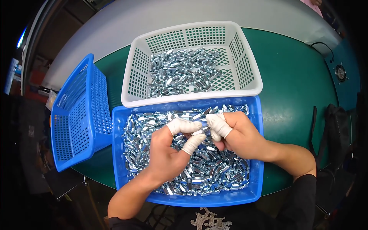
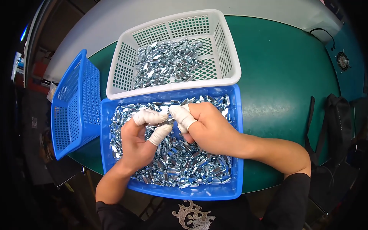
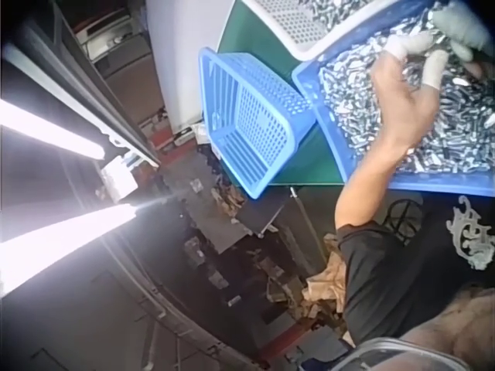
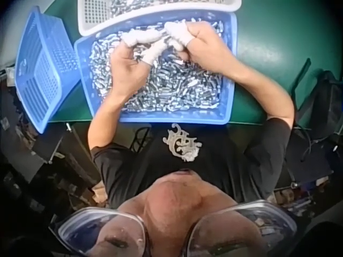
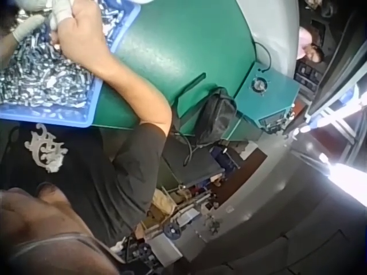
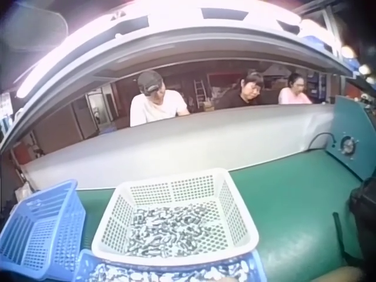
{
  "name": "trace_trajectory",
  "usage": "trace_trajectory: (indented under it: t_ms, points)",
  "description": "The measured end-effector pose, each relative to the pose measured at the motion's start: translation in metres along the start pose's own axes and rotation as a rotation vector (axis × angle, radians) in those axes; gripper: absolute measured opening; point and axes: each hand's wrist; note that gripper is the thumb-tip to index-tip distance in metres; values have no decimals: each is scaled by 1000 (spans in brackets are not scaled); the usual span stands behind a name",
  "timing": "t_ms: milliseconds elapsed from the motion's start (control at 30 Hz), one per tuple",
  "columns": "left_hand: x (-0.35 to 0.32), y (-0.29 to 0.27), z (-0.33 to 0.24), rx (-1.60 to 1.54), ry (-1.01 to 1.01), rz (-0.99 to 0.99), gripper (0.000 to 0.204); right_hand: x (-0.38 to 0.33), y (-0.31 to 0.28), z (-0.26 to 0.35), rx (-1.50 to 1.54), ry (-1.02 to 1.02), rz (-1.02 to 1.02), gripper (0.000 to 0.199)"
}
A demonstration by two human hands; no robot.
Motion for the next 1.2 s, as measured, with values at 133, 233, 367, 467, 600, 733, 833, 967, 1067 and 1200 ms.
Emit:
trace_trajectory:
  t_ms: [133,233,367,467,600,733,833,967,1067,1200]
  points:
    - [8,0,-3,239,331,-43,24,2,-6,6,87,245,81,55]
    - [11,1,-12,234,414,-53,25,3,-11,6,230,412,292,55]
    - [10,0,-21,210,394,-57,28,4,-12,2,310,430,389,53]
    - [8,-1,-17,202,350,-65,27,4,-12,2,298,442,371,53]
    - [9,-3,-20,229,365,-54,27,3,-10,4,285,452,352,53]
    - [14,-10,-13,315,281,-89,24,3,-7,3,250,236,-5,47]
    - [17,-19,4,153,-85,-249,17,3,-5,3,283,144,-115,47]
    - [34,-15,3,-130,-109,-522,20,-1,-1,7,238,89,-143,48]
    - [28,-21,1,118,-85,-369,21,-2,-4,3,217,29,-162,48]
    - [10,-20,14,598,-111,40,12,-3,-3,4,184,32,-139,48]
Point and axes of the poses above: each hand's wrist, its own x-axis towards the middle knuckle, its own y-axis out of the palm, z = x × y, and after that the axes turned 1 degree about y, right-handed
